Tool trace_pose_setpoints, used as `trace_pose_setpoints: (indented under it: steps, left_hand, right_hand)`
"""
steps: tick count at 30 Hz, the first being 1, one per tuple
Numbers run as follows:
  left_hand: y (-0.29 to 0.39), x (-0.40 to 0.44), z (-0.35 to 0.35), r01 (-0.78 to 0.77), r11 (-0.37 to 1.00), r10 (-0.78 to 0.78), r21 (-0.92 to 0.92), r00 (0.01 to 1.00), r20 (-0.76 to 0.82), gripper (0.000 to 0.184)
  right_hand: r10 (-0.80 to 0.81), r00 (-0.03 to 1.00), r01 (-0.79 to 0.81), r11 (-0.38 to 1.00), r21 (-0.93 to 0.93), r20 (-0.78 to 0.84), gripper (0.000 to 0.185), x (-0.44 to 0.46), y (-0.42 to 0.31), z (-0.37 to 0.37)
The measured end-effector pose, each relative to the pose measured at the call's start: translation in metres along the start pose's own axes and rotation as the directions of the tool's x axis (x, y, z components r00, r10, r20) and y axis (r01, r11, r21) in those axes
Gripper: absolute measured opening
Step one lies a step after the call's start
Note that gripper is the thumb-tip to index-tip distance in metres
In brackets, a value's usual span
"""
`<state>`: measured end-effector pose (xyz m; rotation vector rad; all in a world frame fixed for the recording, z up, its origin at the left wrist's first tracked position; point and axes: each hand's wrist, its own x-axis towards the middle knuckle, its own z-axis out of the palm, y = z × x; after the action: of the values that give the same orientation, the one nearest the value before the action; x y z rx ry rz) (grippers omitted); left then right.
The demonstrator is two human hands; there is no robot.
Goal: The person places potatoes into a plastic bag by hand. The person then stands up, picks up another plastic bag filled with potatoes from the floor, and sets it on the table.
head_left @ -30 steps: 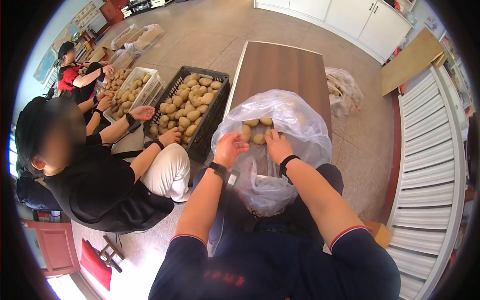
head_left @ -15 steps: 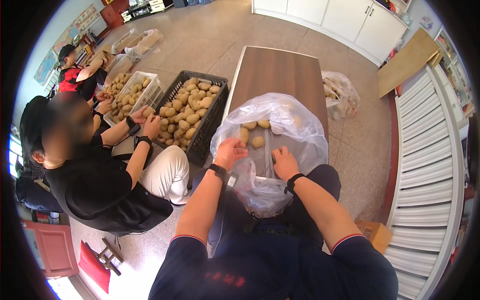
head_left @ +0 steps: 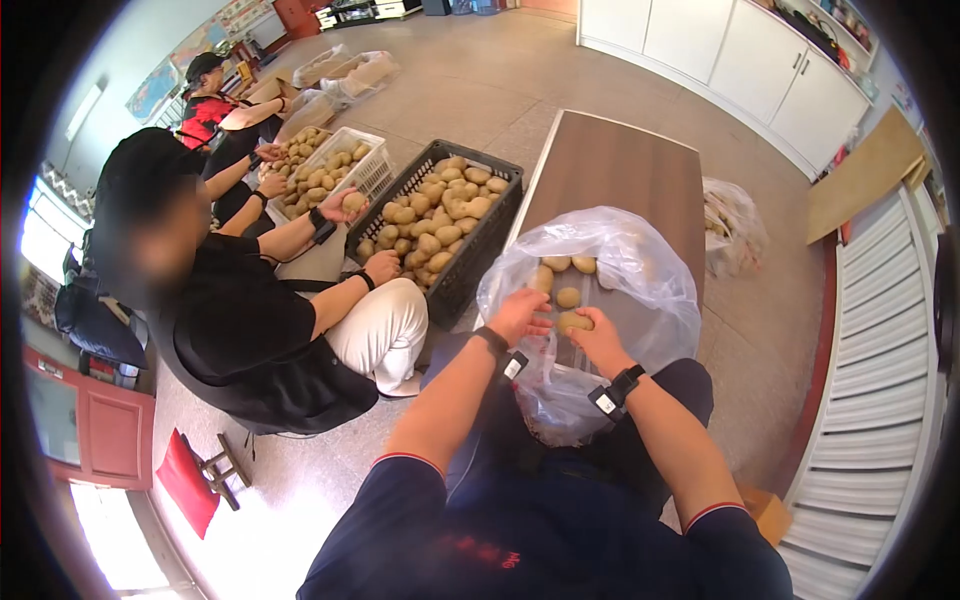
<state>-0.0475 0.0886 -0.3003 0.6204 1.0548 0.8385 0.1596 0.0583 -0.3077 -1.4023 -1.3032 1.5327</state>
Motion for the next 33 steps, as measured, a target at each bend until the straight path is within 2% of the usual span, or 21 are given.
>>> trace_pose_setpoints:
  steps: [1,2,3,4,5,7,11,13,16,17,19,20,21,22,23,24,25,26,28,30,33]
  left_hand:
    - [-0.001,0.001,-0.001,0.011,0.999,-0.012,0.030,1.000,0.026,0.041]
    - [-0.002,0.001,-0.002,0.005,1.000,-0.006,0.030,1.000,0.020,0.041]
    - [-0.005,0.001,-0.003,-0.069,0.987,0.060,0.145,0.996,0.066,0.040]
    - [-0.002,-0.002,-0.001,-0.145,0.956,0.118,0.254,0.986,0.118,0.040]
    - [0.001,-0.004,0.000,-0.149,0.956,0.123,0.254,0.986,0.114,0.040]
    - [0.005,-0.007,0.001,-0.032,0.980,-0.008,0.198,0.980,0.199,0.031]
    - [0.007,-0.007,-0.002,-0.021,0.983,-0.025,0.182,0.969,0.246,0.030]
    - [0.004,0.000,-0.006,0.108,0.994,-0.110,0.022,0.956,0.273,0.032]
    - [-0.002,0.012,-0.015,0.054,0.995,-0.031,-0.081,0.964,0.264,0.035]
    - [0.001,0.011,-0.015,0.053,0.995,-0.030,-0.082,0.965,0.262,0.035]
    - [0.007,0.008,-0.013,-0.168,0.984,0.171,-0.050,0.984,0.057,0.028]
    - [0.008,0.008,-0.014,-0.167,0.985,0.170,-0.051,0.984,0.055,0.028]
    - [0.009,0.008,-0.017,-0.237,0.964,0.238,-0.121,0.971,-0.008,0.028]
    - [0.012,0.007,-0.019,-0.309,0.933,0.300,-0.185,0.951,-0.076,0.028]
    - [0.017,0.007,-0.022,-0.308,0.934,0.299,-0.183,0.951,-0.076,0.028]
    - [0.022,0.006,-0.026,-0.245,0.883,0.212,-0.400,0.969,-0.127,0.028]
    - [0.027,0.005,-0.029,-0.186,0.780,0.114,-0.598,0.981,-0.157,0.029]
    - [0.027,0.011,-0.039,-0.185,0.781,0.112,-0.597,0.981,-0.156,0.029]
    - [0.031,0.015,-0.052,-0.250,0.645,0.112,-0.722,0.966,-0.234,0.030]
    - [0.037,0.013,-0.057,-0.289,0.624,0.101,-0.726,0.951,-0.292,0.031]
    - [0.042,0.011,-0.070,-0.473,0.508,0.159,-0.720,0.873,-0.461,0.032]
  right_hand:
    - [-0.004,1.000,0.004,1.000,0.000,0.008,0.046,-0.001,-0.005,0.003]
    - [0.016,0.999,-0.021,0.996,0.090,0.050,0.047,-0.001,-0.011,0.006]
    - [0.033,0.995,-0.050,0.983,0.179,0.093,0.048,-0.002,-0.017,0.009]
    - [0.030,0.995,-0.047,0.983,0.177,0.098,0.048,-0.002,-0.021,0.010]
    - [0.002,0.995,-0.019,0.986,0.166,0.103,0.048,-0.003,-0.025,0.012]
    - [-0.028,0.993,0.010,0.988,0.154,0.111,0.048,-0.003,-0.029,0.016]
    - [-0.067,0.989,0.038,0.977,0.208,0.133,0.045,-0.003,-0.027,0.016]
    - [-0.082,0.988,0.056,0.980,0.191,0.132,0.043,-0.004,-0.025,0.015]
    - [0.020,0.993,-0.041,0.982,0.186,0.116,0.045,-0.008,-0.018,0.011]
    - [0.030,0.995,-0.040,0.994,0.103,0.100,0.043,-0.007,-0.007,0.010]
    - [0.039,0.996,-0.041,0.999,0.018,0.084,0.043,-0.007,0.015,0.006]
    - [-0.003,0.996,0.012,0.994,-0.108,0.085,0.041,-0.009,0.025,0.004]
    - [-0.046,0.995,0.066,0.970,-0.233,0.092,0.039,-0.011,0.035,0.001]
    - [-0.046,0.995,0.066,0.971,-0.232,0.092,0.039,-0.013,0.041,-0.002]
    - [-0.208,0.974,0.228,0.874,-0.429,0.094,0.038,-0.015,0.048,-0.006]
    - [-0.360,0.924,0.361,0.711,-0.603,0.128,0.037,-0.016,0.054,-0.009]
    - [-0.360,0.924,0.359,0.713,-0.603,0.126,0.037,-0.018,0.059,-0.012]
    - [-0.335,0.934,0.337,0.723,-0.603,0.119,0.036,-0.020,0.063,-0.015]
    - [-0.310,0.944,0.313,0.733,-0.603,0.113,0.035,-0.021,0.066,-0.016]
    - [-0.310,0.945,0.301,0.701,-0.646,0.103,0.035,-0.023,0.064,-0.016]
    - [-0.282,0.955,0.265,0.689,-0.674,0.087,0.036,-0.027,0.060,-0.013]
